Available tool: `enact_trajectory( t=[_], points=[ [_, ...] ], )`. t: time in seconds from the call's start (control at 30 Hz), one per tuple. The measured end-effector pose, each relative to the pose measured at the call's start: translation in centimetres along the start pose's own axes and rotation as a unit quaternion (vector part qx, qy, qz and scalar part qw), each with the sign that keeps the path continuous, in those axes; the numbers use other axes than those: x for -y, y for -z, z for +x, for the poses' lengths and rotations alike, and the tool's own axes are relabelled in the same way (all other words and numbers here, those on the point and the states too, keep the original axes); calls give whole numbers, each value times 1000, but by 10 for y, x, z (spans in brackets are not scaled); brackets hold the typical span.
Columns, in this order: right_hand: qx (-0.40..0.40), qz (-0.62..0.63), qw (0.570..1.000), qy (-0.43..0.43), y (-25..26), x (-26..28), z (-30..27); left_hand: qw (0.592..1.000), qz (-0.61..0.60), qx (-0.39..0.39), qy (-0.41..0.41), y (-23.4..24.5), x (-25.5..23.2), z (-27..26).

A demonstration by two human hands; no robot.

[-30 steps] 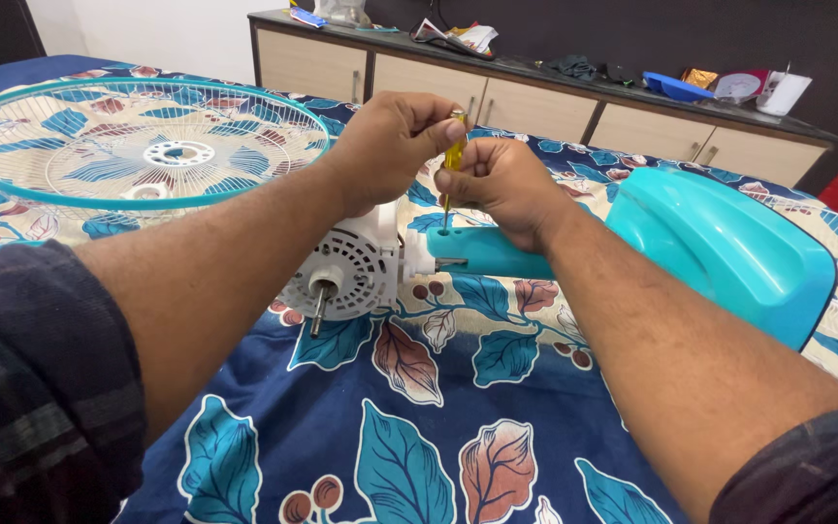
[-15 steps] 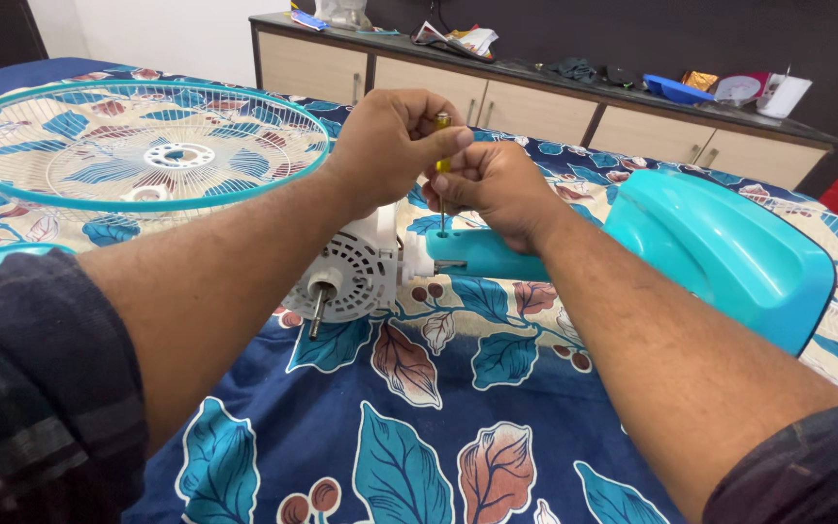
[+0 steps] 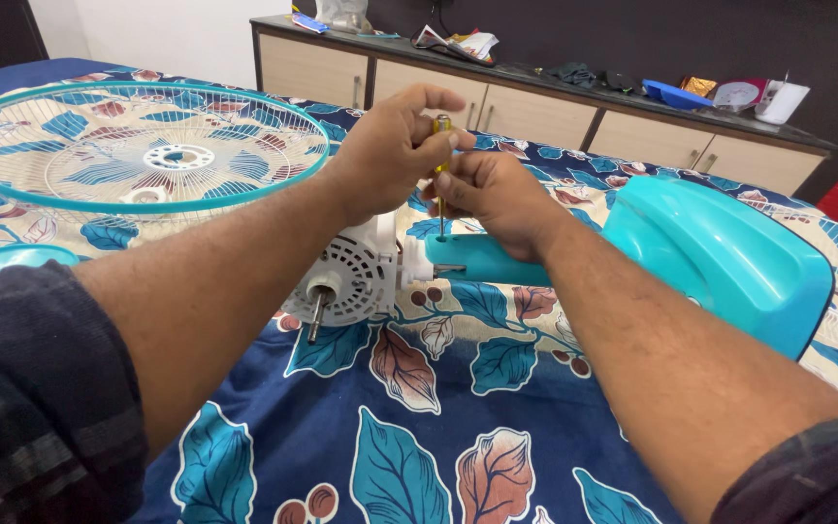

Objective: The person assembles a table fan on a bed. They attach the motor housing to the fan base, secure it with a knob, then fit the front grill, install the fan blades, and tighten the central nut to complete the assembly.

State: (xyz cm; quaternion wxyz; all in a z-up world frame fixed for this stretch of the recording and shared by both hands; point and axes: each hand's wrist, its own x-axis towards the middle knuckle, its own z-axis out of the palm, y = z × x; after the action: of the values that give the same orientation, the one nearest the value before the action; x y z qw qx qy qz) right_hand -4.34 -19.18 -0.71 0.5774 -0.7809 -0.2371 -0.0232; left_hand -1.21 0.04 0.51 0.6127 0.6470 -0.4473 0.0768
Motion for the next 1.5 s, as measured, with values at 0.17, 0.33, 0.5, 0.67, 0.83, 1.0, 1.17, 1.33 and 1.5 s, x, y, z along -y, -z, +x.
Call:
enact_trajectory(
  t=[0.17,0.33,0.5,0.67,0.83,1.0,1.17,1.33,1.5],
  points=[
    [15,-19,1000,-15,2,3,-5,991,122,-48,-36,-2,-2,-1],
    [-28,-37,999,-28,-4,5,-3,979,183,-73,-53,2,-1,-2],
    [-49,-79,996,-16,-7,6,-3,991,120,-36,-36,5,4,-3],
    [-58,-91,994,-2,-11,10,-5,986,141,-57,-71,5,13,1],
    [-152,-253,952,85,-27,18,-28,978,72,-193,-43,22,15,8],
    [-289,-331,884,159,-56,25,-57,939,-30,-333,78,69,5,-25],
    [-270,-366,848,272,-94,36,-57,898,39,-364,244,120,-9,-86],
    [-137,-330,886,296,-147,53,-38,880,251,-238,325,144,-17,-147],
    [132,-327,899,260,-200,60,-27,831,442,-132,310,129,2,-190]
  ],
)
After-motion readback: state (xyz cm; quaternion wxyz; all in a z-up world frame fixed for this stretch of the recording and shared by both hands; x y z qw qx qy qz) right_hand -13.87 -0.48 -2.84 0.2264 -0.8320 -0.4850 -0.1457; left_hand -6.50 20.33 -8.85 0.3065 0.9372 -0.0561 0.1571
